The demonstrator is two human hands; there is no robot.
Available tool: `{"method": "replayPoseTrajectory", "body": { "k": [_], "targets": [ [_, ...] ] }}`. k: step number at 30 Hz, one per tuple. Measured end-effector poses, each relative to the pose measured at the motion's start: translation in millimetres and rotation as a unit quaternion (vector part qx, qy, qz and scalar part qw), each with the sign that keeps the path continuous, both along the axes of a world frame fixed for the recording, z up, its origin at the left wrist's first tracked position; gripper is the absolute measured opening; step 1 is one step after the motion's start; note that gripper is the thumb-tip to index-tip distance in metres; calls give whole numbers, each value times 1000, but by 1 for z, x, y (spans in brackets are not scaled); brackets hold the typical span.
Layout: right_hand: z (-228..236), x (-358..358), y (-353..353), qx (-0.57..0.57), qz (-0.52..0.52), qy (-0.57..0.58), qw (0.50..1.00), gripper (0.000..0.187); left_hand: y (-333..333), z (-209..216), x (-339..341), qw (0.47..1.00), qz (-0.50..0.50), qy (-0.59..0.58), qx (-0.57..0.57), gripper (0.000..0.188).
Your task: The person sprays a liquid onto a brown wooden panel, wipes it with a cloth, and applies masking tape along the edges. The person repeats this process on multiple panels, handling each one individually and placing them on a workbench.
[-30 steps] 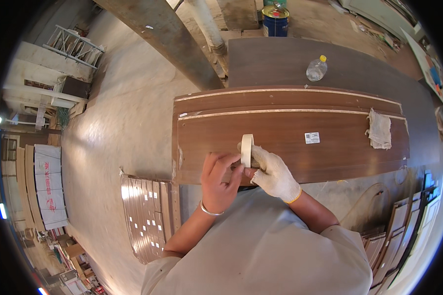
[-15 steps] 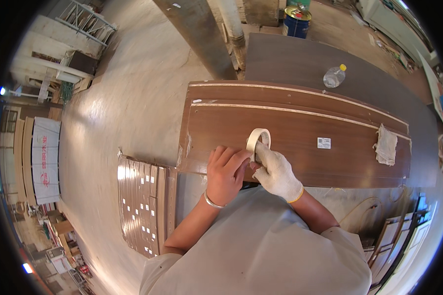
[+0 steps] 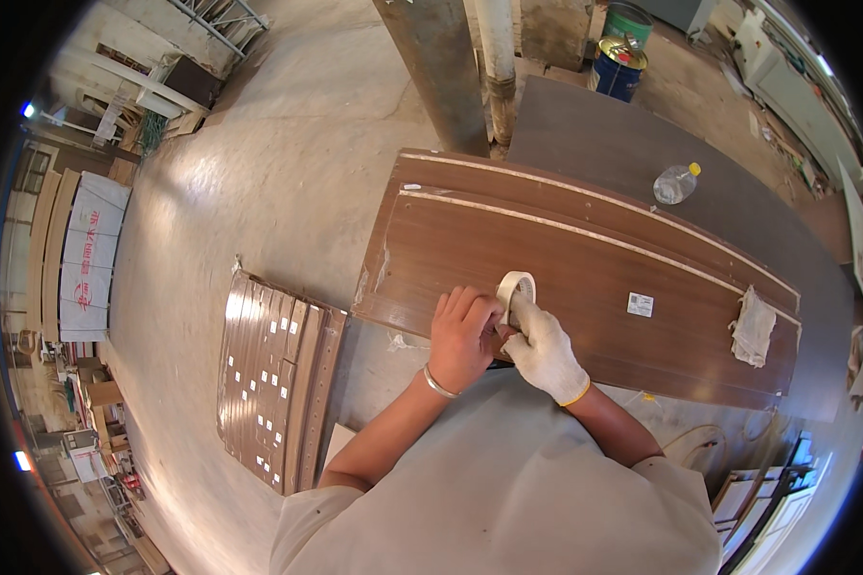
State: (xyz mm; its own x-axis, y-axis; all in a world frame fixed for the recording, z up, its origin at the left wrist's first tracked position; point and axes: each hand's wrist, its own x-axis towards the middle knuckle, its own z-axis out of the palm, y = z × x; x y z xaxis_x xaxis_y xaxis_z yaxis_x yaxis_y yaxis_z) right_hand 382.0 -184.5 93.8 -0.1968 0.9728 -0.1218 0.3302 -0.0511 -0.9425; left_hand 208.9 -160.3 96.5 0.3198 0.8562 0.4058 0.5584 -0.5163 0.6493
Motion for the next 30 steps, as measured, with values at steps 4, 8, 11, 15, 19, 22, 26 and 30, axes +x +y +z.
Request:
{"method": "replayPoseTrajectory", "body": {
  "k": [4, 8, 11, 15, 19, 22, 26, 30],
  "targets": [
    [0, 2, 3, 44, -17, -38, 998, 27, 3, 2, 7, 999, 15, 22, 29, 28],
    [1, 6, 5, 77, -6, -80, 994, 30, 8, 7, 5, 997, -9, 62, 50, 28],
    [2, 9, 6, 102, 10, -76, 992, 29, 11, 11, 1, 994, -29, 84, 58, 26],
    [2, 11, 7, 114, 28, -72, 990, 26, 17, 11, 1, 993, -40, 94, 63, 26],
    [0, 9, 3, 116, -1, -66, 991, 25, 20, 6, 1, 993, -56, 81, 60, 26],
    [-2, 10, 0, 78, -31, -52, 995, 23, 17, 6, -2, 996, -70, 52, 12, 25],
    [-6, 19, 2, 11, -31, 6, 999, 18, 13, 12, -6, 997, -50, -20, -63, 25],
    [-10, 24, 1, -29, 20, 62, 997, 24, 14, 10, -6, 994, -40, -39, -92, 33]
  ]
}}
